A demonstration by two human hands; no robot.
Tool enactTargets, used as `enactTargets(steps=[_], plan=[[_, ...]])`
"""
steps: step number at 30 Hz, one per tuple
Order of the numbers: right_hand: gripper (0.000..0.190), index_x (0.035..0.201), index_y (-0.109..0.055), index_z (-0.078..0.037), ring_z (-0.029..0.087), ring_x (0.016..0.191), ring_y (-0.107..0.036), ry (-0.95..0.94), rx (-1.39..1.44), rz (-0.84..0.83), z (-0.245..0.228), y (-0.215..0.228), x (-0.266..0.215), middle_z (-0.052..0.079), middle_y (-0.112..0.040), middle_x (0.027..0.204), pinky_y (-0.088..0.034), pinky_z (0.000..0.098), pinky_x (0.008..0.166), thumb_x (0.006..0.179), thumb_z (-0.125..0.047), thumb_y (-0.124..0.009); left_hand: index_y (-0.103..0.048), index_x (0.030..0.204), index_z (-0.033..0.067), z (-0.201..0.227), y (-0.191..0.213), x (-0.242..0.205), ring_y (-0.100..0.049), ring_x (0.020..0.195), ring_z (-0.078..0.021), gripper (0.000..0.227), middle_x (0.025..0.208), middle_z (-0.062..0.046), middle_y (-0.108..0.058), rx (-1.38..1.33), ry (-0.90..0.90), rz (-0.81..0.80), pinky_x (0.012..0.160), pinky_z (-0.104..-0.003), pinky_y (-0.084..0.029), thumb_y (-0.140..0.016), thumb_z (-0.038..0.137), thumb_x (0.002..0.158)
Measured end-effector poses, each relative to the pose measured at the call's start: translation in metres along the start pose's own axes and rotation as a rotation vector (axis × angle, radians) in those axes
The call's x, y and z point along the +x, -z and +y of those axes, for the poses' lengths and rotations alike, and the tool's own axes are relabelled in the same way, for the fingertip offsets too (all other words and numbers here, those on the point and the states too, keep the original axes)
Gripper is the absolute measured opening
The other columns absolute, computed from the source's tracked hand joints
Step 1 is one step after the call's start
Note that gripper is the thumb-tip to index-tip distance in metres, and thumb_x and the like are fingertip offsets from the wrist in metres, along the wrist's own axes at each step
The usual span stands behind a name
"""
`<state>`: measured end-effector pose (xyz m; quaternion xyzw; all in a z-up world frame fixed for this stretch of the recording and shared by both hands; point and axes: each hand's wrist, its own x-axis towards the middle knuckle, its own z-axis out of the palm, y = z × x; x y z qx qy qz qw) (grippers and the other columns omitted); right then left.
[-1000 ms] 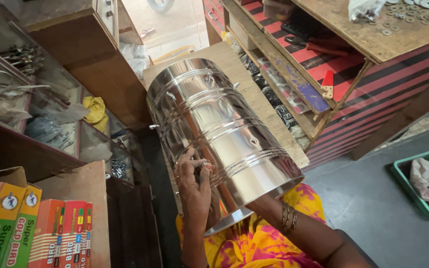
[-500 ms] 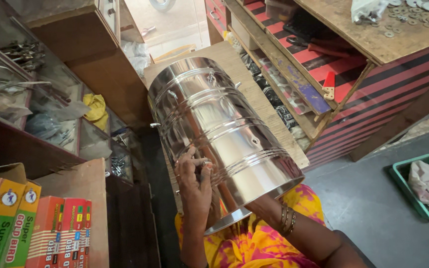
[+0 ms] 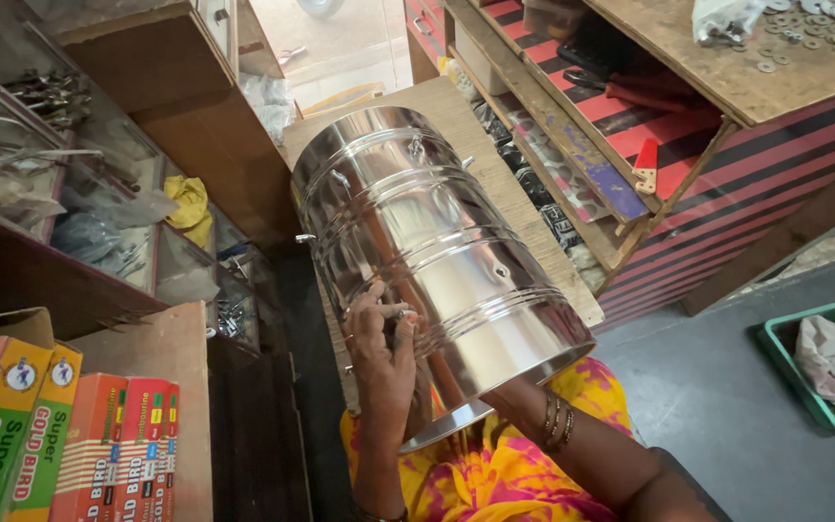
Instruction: The person is assembling a large cylindrical metal container by inserting and tightening bolts into pre-drilled holes. They repeatedly pick up bolts and washers from a nearby surface and secure them into the container's body.
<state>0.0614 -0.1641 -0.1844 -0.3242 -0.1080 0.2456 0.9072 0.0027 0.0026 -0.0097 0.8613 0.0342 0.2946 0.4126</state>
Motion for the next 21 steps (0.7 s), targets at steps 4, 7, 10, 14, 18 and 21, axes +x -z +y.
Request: enactTargets(steps=[4, 7, 10, 14, 18, 21], plan=[[0.041, 0.142, -0.050, -0.001, 0.019, 0.121, -0.062, -0.015, 0.122, -0.006, 0.000, 0.002, 0.003, 0.012, -0.060, 0.137, -0.053, 0.0328, 0.101, 0.106, -0.021, -0.049, -0.062, 0.101, 0.0059, 0.002, 0.002, 0.000, -0.049, 0.138, -0.0358, 0.017, 0.145, -0.019, -0.055, -0.021, -0.021, 0.009, 0.115, -0.050, -0.039, -0.064, 0.023, 0.100], [0.042, 0.143, -0.050, 0.000, 0.019, 0.121, -0.061, -0.007, 0.112, -0.009, 0.002, 0.011, 0.005, 0.012, -0.060, 0.137, -0.053, 0.0326, 0.101, 0.106, -0.020, -0.050, -0.062, 0.102, 0.0054, 0.006, 0.004, 0.000, -0.049, 0.136, -0.0378, 0.016, 0.145, -0.020, -0.056, -0.008, -0.001, 0.016, 0.113, -0.051, -0.037, -0.066, 0.020, 0.097], [0.042, 0.143, -0.050, 0.000, 0.019, 0.122, -0.061, -0.001, 0.062, 0.012, 0.003, 0.017, 0.007, 0.012, -0.060, 0.137, -0.053, 0.0323, 0.101, 0.106, -0.020, -0.051, -0.063, 0.102, 0.0061, 0.009, 0.006, 0.002, -0.050, 0.135, -0.0376, 0.014, 0.143, -0.019, -0.058, 0.003, -0.044, 0.034, 0.115, -0.052, -0.035, -0.067, 0.019, 0.097], [0.043, 0.144, -0.051, 0.000, 0.018, 0.122, -0.060, 0.005, 0.000, 0.027, 0.004, 0.017, 0.008, 0.011, -0.061, 0.138, -0.053, 0.0320, 0.100, 0.105, -0.019, -0.053, -0.061, 0.103, 0.0050, 0.010, 0.006, 0.001, -0.048, 0.137, -0.0393, 0.014, 0.144, -0.021, -0.057, -0.039, -0.034, 0.033, 0.115, -0.053, -0.035, -0.066, 0.018, 0.098], [0.044, 0.145, -0.051, 0.000, 0.018, 0.122, -0.060, 0.019, -0.119, 0.047, 0.006, 0.012, 0.006, 0.011, -0.061, 0.138, -0.052, 0.0317, 0.100, 0.105, -0.019, -0.055, -0.061, 0.102, 0.0044, 0.006, 0.004, 0.002, -0.049, 0.136, -0.0384, 0.015, 0.143, -0.021, -0.057, -0.016, -0.081, 0.049, 0.116, -0.053, -0.035, -0.065, 0.019, 0.099], [0.045, 0.145, -0.051, 0.001, 0.017, 0.122, -0.060, 0.038, -0.297, 0.078, 0.004, 0.004, 0.008, 0.011, -0.061, 0.138, -0.052, 0.0315, 0.100, 0.104, -0.018, -0.056, -0.061, 0.102, 0.0044, 0.003, 0.002, 0.004, -0.050, 0.136, -0.0377, 0.016, 0.143, -0.021, -0.056, -0.025, -0.092, 0.040, 0.116, -0.052, -0.036, -0.064, 0.020, 0.100]])
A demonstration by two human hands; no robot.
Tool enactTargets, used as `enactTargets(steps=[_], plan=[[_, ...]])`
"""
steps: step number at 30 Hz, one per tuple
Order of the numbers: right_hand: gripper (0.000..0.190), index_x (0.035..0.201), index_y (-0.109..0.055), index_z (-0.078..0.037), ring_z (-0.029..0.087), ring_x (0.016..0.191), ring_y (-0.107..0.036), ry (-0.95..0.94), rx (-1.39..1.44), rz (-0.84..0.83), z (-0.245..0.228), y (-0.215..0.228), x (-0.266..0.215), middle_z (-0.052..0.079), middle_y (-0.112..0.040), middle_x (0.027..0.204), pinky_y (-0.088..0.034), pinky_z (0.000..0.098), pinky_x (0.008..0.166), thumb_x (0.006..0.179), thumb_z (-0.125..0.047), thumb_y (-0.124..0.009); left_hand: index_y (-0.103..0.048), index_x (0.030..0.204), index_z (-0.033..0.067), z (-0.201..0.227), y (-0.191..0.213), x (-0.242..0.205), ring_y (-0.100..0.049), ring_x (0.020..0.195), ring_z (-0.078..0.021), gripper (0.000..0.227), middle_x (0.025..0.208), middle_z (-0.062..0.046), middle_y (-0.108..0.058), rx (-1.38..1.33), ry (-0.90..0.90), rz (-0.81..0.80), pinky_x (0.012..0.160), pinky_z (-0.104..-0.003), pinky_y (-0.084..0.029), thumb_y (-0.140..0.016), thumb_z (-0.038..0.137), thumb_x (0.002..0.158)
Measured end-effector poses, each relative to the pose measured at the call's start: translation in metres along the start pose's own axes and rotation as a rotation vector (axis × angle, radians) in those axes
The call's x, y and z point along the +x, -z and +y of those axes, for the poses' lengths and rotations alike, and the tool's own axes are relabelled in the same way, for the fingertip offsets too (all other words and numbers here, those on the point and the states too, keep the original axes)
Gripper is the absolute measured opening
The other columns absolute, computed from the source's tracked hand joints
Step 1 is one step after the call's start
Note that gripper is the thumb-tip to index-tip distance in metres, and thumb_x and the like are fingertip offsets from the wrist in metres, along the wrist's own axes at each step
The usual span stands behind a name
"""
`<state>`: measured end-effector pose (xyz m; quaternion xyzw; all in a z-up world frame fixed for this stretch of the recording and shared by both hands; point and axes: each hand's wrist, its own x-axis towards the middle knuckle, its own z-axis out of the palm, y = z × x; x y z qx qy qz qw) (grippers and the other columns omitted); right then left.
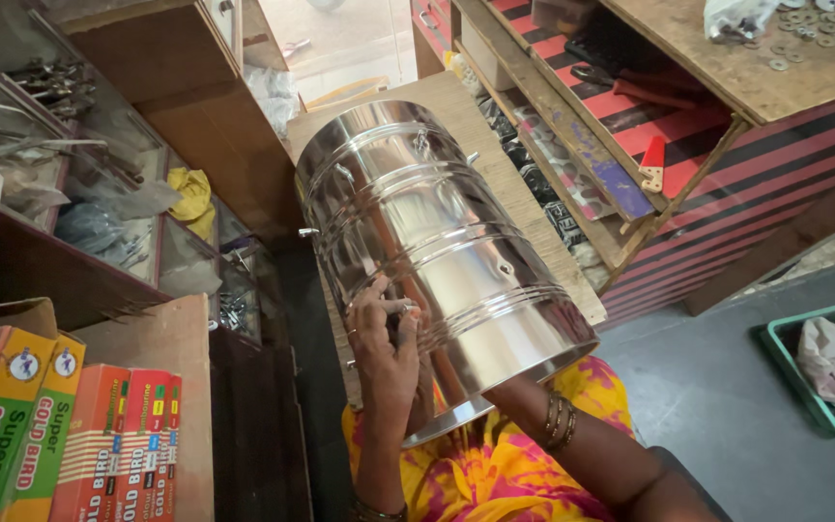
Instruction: The person is assembling a large cylindrical metal container by inserting and tightening bolts into pre-drilled holes. They repeatedly pick up bolts and washers from a nearby surface and secure them into the container's body.
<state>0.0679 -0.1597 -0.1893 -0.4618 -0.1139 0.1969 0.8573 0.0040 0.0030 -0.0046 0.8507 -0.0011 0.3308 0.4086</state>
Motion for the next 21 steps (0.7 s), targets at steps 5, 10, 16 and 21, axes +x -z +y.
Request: enactTargets(steps=[5, 10, 16, 21], plan=[[0.046, 0.146, -0.050, 0.001, 0.018, 0.124, -0.059, 0.005, 0.029, -0.037, -0.009, -0.009, -0.003, 0.012, -0.060, 0.140, -0.052, 0.0321, 0.102, 0.104, -0.016, -0.057, -0.061, 0.102, 0.0037, -0.001, 0.000, 0.000, -0.051, 0.135, -0.0367, 0.016, 0.144, -0.020, -0.057, -0.003, -0.006, 0.000, 0.116, -0.051, -0.036, -0.064, 0.020, 0.100], [0.049, 0.148, -0.046, 0.000, 0.018, 0.129, -0.057, 0.000, 0.131, -0.083, -0.014, -0.011, -0.001, 0.013, -0.056, 0.145, -0.049, 0.0330, 0.106, 0.103, -0.016, -0.058, -0.061, 0.103, 0.0023, 0.001, 0.002, -0.001, -0.050, 0.135, -0.0391, 0.016, 0.144, -0.022, -0.056, 0.013, -0.034, 0.009, 0.114, -0.052, -0.036, -0.064, 0.018, 0.100], [0.052, 0.153, -0.041, 0.003, 0.025, 0.135, -0.053, 0.035, 0.346, -0.203, -0.015, -0.021, 0.002, 0.018, -0.052, 0.149, -0.046, 0.0366, 0.113, 0.107, -0.015, -0.058, -0.060, 0.102, 0.0016, 0.010, 0.005, 0.000, -0.051, 0.132, -0.0406, 0.015, 0.141, -0.022, -0.057, -0.011, 0.032, -0.004, 0.110, -0.052, -0.038, -0.065, 0.015, 0.098], [0.054, 0.152, -0.040, 0.001, 0.024, 0.137, -0.052, -0.002, 0.309, -0.200, -0.029, -0.036, 0.002, 0.017, -0.051, 0.151, -0.044, 0.0347, 0.114, 0.104, -0.018, -0.057, -0.059, 0.101, 0.0021, 0.015, 0.008, 0.000, -0.051, 0.133, -0.0398, 0.012, 0.141, -0.021, -0.058, -0.042, 0.005, 0.003, 0.111, -0.052, -0.039, -0.064, 0.013, 0.098]])
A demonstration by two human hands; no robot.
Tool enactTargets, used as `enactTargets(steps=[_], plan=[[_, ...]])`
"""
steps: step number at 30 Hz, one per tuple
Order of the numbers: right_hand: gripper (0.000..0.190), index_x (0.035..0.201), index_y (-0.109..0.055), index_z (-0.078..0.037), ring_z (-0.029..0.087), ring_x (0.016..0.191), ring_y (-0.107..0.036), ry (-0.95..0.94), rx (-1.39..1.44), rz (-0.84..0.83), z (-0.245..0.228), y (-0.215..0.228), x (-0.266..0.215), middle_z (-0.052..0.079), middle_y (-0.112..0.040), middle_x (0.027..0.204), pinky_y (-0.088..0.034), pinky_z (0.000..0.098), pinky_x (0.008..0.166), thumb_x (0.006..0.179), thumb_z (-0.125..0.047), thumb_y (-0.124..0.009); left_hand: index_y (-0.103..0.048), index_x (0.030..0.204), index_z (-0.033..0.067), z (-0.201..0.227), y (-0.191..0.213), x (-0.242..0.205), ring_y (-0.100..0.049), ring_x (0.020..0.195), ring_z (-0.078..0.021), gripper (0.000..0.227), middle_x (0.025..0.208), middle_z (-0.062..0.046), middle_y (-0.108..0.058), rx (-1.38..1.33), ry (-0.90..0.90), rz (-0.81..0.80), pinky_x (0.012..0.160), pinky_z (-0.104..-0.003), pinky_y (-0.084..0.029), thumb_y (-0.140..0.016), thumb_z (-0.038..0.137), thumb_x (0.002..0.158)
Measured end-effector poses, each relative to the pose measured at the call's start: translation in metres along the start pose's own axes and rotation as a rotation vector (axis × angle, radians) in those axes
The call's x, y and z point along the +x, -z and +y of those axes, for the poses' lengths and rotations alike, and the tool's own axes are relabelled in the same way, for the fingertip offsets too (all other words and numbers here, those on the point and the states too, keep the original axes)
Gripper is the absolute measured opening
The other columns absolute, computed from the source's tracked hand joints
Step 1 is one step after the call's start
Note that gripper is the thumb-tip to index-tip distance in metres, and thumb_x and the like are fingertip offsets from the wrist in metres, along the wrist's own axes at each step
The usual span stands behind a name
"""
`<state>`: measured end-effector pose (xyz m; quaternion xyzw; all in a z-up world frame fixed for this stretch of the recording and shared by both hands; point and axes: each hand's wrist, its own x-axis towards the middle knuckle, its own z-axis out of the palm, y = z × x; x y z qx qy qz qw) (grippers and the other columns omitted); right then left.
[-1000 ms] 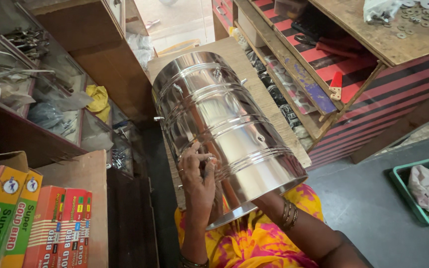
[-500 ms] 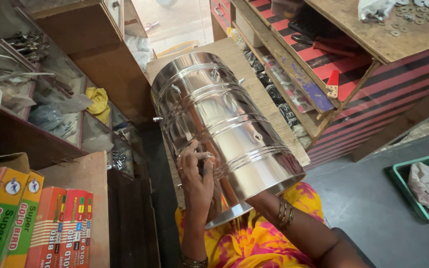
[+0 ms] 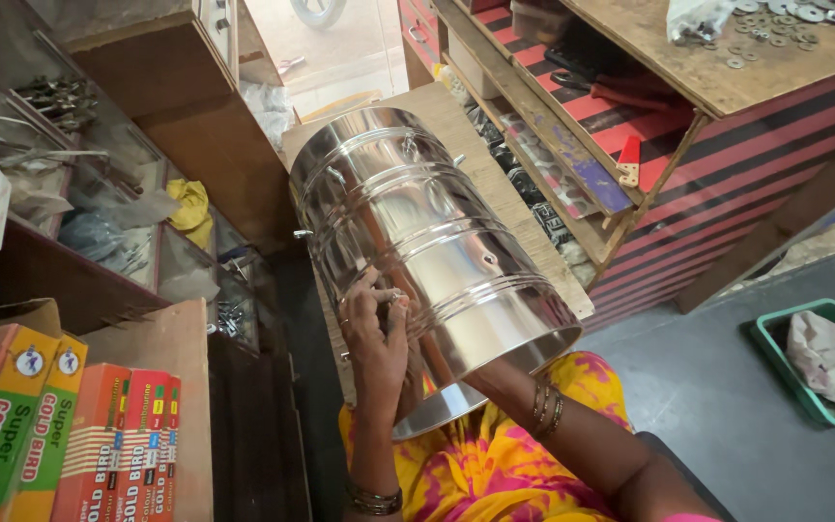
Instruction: The person is assembling a large cylindrical metal container by inserting and tightening bolts into pre-drilled holes. They repeatedly pick up bolts and washers from a nearby surface and secure them into the container's body.
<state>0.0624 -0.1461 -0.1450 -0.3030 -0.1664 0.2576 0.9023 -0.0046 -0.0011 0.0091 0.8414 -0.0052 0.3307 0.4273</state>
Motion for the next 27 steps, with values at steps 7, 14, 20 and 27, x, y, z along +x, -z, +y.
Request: enactTargets(steps=[7, 14, 20, 27], plan=[[0.051, 0.151, -0.041, 0.002, 0.022, 0.133, -0.055, 0.025, -0.032, 0.047, -0.012, 0.002, 0.003, 0.015, -0.053, 0.148, -0.047, 0.0333, 0.110, 0.105, -0.016, -0.054, -0.057, 0.102, 0.0023, -0.007, -0.004, -0.001, -0.048, 0.133, -0.0393, 0.017, 0.143, -0.020, -0.054, 0.017, 0.078, -0.024, 0.110, -0.052, -0.040, -0.066, 0.016, 0.097], [0.049, 0.150, -0.042, 0.002, 0.019, 0.128, -0.057, 0.017, -0.044, 0.110, -0.021, 0.005, -0.005, 0.013, -0.055, 0.145, -0.050, 0.0318, 0.105, 0.105, -0.014, -0.051, -0.064, 0.101, 0.0043, -0.006, -0.002, -0.001, -0.048, 0.135, -0.0382, 0.013, 0.143, -0.019, -0.057, 0.046, 0.036, -0.014, 0.112, -0.052, -0.037, -0.068, 0.015, 0.096], [0.047, 0.151, -0.042, 0.003, 0.020, 0.128, -0.055, 0.068, -0.298, 0.034, -0.002, 0.019, -0.006, 0.014, -0.054, 0.145, -0.049, 0.0331, 0.106, 0.108, -0.012, -0.050, -0.062, 0.102, 0.0037, -0.008, -0.002, 0.000, -0.056, 0.131, -0.0383, 0.015, 0.138, -0.020, -0.061, -0.021, -0.039, 0.057, 0.111, -0.048, -0.042, -0.070, 0.015, 0.096], [0.052, 0.153, -0.039, 0.003, 0.020, 0.133, -0.054, 0.006, -0.163, 0.008, -0.013, -0.007, -0.003, 0.014, -0.052, 0.149, -0.045, 0.0341, 0.112, 0.107, -0.016, -0.050, -0.065, 0.100, 0.0044, -0.013, -0.003, 0.001, -0.056, 0.130, -0.0374, 0.013, 0.138, -0.021, -0.063, 0.030, -0.040, 0.049, 0.110, -0.048, -0.041, -0.072, 0.014, 0.094]])
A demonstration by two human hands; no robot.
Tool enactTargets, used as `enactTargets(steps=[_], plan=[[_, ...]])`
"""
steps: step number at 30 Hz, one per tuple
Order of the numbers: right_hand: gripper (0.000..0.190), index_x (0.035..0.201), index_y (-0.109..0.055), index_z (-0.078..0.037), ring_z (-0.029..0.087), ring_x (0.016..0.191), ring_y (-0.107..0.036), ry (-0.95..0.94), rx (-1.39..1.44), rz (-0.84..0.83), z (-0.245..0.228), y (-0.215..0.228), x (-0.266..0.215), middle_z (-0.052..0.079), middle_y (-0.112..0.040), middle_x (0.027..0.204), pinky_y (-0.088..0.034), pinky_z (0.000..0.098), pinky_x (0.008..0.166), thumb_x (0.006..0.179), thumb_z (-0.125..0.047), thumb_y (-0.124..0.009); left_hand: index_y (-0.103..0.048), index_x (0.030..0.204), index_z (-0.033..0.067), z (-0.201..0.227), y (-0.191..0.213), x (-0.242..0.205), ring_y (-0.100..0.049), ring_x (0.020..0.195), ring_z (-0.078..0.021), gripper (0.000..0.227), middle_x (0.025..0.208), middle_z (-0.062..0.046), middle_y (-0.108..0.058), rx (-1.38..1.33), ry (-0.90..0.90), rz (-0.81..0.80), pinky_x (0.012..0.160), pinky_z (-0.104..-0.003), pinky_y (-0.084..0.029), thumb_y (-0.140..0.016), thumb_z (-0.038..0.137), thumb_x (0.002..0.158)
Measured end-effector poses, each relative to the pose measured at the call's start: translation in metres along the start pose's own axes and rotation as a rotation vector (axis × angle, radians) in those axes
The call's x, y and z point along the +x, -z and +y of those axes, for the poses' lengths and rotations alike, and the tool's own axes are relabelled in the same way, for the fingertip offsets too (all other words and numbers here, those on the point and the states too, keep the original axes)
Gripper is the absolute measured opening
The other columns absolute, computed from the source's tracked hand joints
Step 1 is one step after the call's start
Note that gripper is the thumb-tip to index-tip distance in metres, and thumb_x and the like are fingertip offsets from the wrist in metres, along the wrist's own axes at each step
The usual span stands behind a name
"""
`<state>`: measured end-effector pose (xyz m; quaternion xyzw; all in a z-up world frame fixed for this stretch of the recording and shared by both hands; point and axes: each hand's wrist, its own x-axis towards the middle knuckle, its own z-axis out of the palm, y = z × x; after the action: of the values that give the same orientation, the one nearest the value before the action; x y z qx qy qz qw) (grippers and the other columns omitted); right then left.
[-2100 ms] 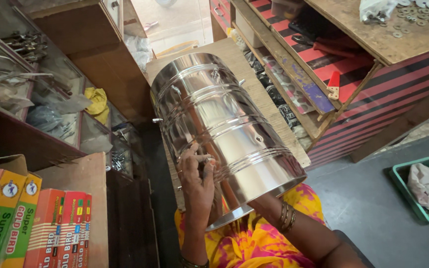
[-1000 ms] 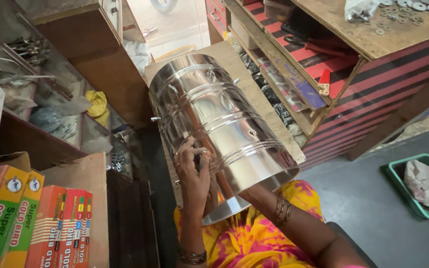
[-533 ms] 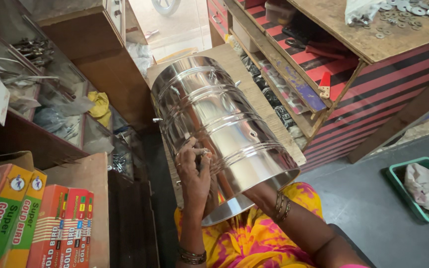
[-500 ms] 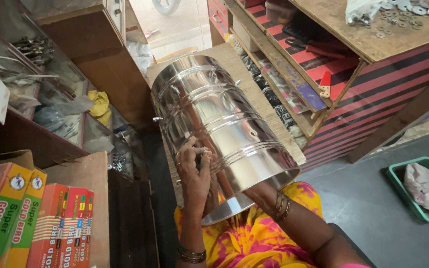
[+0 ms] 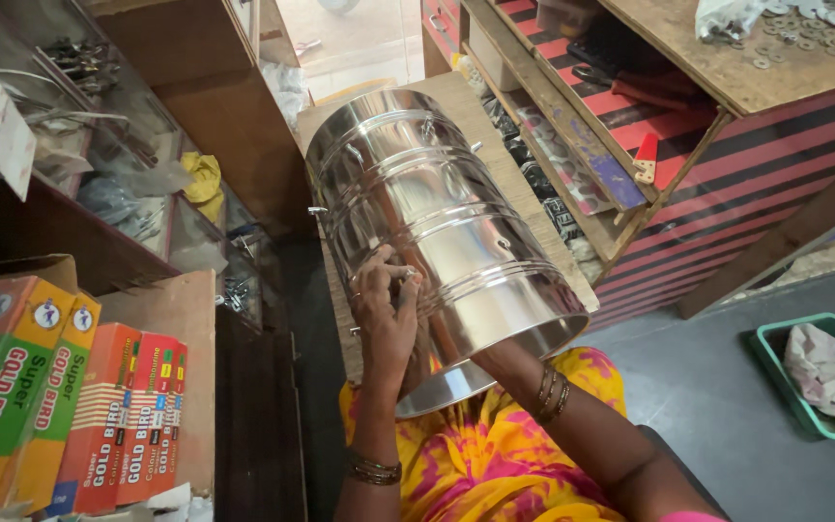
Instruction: The person is assembling a large cylindrical metal container by inserting and tightening bolts into pre-drilled holes. They repeatedly pick up bolts and washers from a nearby surface and secure them into the container's body.
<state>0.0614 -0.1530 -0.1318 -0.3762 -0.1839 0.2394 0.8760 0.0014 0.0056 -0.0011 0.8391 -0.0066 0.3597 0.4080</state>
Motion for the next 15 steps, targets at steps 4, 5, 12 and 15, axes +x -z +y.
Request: enactTargets(steps=[4, 5, 12, 15], plan=[[0.054, 0.154, -0.038, 0.003, 0.020, 0.135, -0.053, -0.022, 0.016, -0.014, -0.008, -0.009, 0.002, 0.014, -0.051, 0.151, -0.042, 0.0347, 0.115, 0.106, -0.019, -0.050, -0.066, 0.100, 0.0041, -0.005, -0.002, -0.003, -0.055, 0.131, -0.0370, 0.014, 0.138, -0.021, -0.063, 0.012, -0.016, 0.012, 0.113, -0.048, -0.040, -0.071, 0.016, 0.094], [0.055, 0.154, -0.037, 0.003, 0.020, 0.136, -0.053, -0.027, 0.014, -0.012, -0.007, -0.009, 0.002, 0.014, -0.051, 0.151, -0.042, 0.0349, 0.116, 0.106, -0.019, -0.050, -0.066, 0.100, 0.0039, -0.006, -0.002, -0.003, -0.055, 0.131, -0.0368, 0.015, 0.137, -0.021, -0.063, 0.014, -0.024, 0.017, 0.113, -0.048, -0.039, -0.071, 0.017, 0.095], [0.058, 0.150, -0.041, -0.015, 0.032, 0.094, -0.067, -0.584, -0.630, 0.337, -0.010, 0.008, -0.025, 0.016, -0.066, 0.122, -0.055, 0.0447, 0.082, 0.095, -0.018, -0.061, -0.040, 0.152, 0.0044, 0.013, 0.015, -0.043, -0.040, 0.143, -0.0449, 0.057, 0.159, -0.026, -0.033, -0.110, 0.119, -0.118, 0.112, -0.051, -0.039, -0.056, 0.022, 0.100], [0.038, 0.114, -0.078, -0.003, 0.018, 0.088, -0.072, -0.751, -0.961, 0.119, -0.047, 0.027, -0.054, 0.011, -0.077, 0.100, -0.058, 0.0325, 0.074, 0.101, -0.032, -0.057, -0.041, 0.152, 0.0039, 0.029, 0.029, -0.077, -0.032, 0.150, -0.0479, 0.063, 0.161, -0.025, -0.034, 0.048, -0.019, -0.147, 0.119, -0.056, -0.031, -0.062, 0.021, 0.096]])
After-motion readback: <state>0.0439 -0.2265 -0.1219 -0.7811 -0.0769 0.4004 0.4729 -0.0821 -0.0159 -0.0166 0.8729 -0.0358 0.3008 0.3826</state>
